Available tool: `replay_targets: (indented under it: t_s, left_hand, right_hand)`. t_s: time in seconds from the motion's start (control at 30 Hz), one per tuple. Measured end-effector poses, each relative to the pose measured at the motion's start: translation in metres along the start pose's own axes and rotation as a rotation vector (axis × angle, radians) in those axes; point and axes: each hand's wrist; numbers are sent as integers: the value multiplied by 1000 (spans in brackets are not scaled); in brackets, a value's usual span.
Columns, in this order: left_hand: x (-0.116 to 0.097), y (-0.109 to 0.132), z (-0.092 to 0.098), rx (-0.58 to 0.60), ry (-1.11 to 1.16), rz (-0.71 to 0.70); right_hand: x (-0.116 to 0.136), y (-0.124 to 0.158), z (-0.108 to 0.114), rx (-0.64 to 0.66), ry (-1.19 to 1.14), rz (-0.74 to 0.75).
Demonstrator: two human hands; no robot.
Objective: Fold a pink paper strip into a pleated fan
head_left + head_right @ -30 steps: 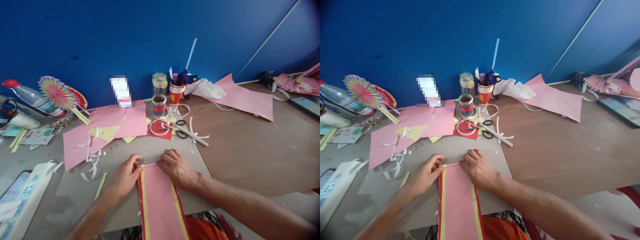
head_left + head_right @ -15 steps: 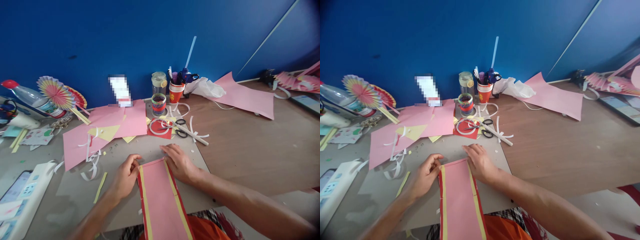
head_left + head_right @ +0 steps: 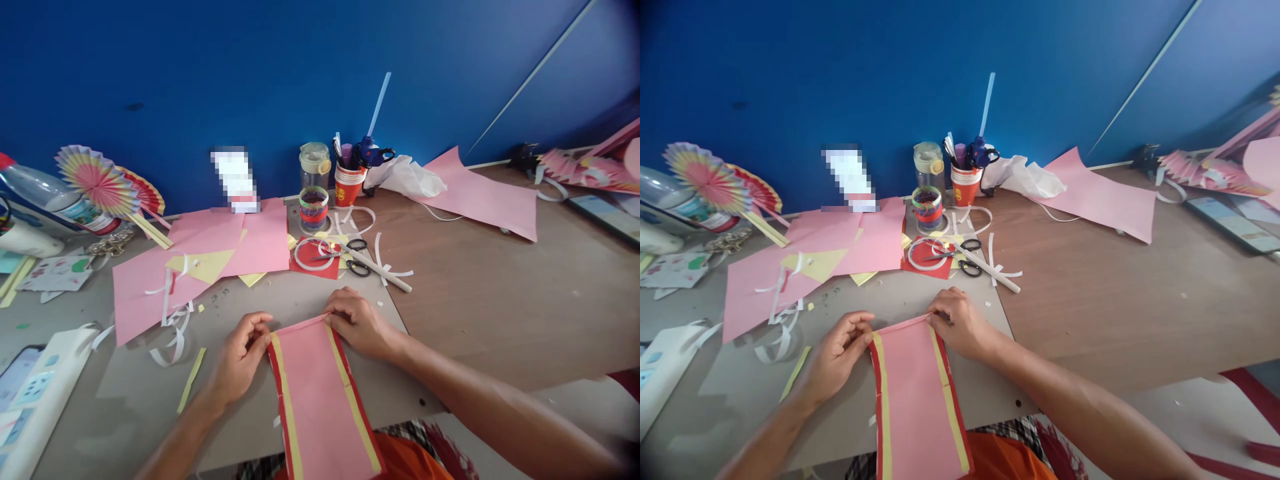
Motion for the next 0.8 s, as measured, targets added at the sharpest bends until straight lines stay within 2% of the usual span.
replay_targets:
  t_s: [0.1,0.27,0.4,0.47,0.6,0.8]
  left_hand:
    - [2,-4,6,31,-96,-52]
    - [-5,-15,10,-78,-414,-331]
    - [-22,-26,-6,18,-602,-439]
    - [-29,-31,-17,80,-635,-447]
    - [-35,-36,-30,142,-660,-375]
    - [-33,-39,-27,219,-579,-261]
  right_hand:
    - [0,-1,0,-17,-55,-28]
    - [0,-1,-1,-47,-84,-7]
    - [0,-1,-4,-80,-55,16]
    - [0,-1,-6,-94,-34,25]
    - [-1,-1,-8,-106,-15,39]
    - [-6,-4,-7,-18,-25,42]
Point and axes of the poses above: each hand's wrist, its own y-axis away from the middle knuckle, its own z-axis out of the back of the hand, x = y × z, and after that the axes turned 8 degrees about y, right-handed
